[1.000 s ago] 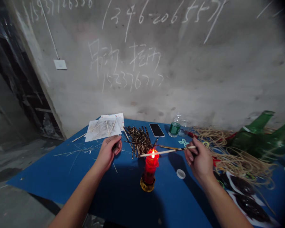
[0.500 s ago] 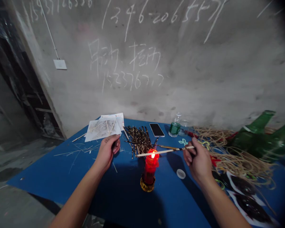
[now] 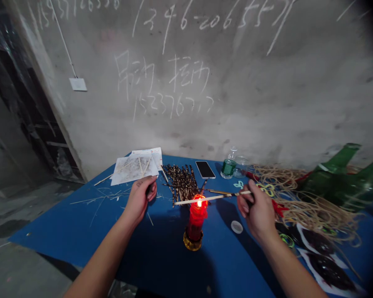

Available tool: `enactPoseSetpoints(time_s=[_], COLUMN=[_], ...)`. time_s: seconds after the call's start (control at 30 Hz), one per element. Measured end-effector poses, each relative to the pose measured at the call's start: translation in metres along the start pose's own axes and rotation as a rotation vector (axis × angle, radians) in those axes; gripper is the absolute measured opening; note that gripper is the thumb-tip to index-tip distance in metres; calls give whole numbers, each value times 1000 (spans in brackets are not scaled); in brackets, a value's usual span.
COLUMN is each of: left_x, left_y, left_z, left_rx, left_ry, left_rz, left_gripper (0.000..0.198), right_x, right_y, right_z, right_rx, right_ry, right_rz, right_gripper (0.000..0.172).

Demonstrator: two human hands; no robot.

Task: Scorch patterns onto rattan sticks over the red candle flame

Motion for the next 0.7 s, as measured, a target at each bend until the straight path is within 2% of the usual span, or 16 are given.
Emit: enactPoseSetpoints(time_s=[0.7], left_x=[-3], left_y=[1], left_z=[-1], left_rx=[2], left_ry=[8], left_rz=[-8], left_gripper=[45], right_x=[-2], right_y=[-8], right_z=[6], right_rx=[-12], right_ry=[-13], right_rz=[64], right_gripper=[66])
Point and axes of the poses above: each hand's wrist, its own z-axis away from the middle knuckle, its own y-axis out of the back of the hand, x = y × z, the point moved 2 cm from there along -z, towards the middle knuckle, and after that the axes turned 5 degrees about -x, right-handed, at the moved point
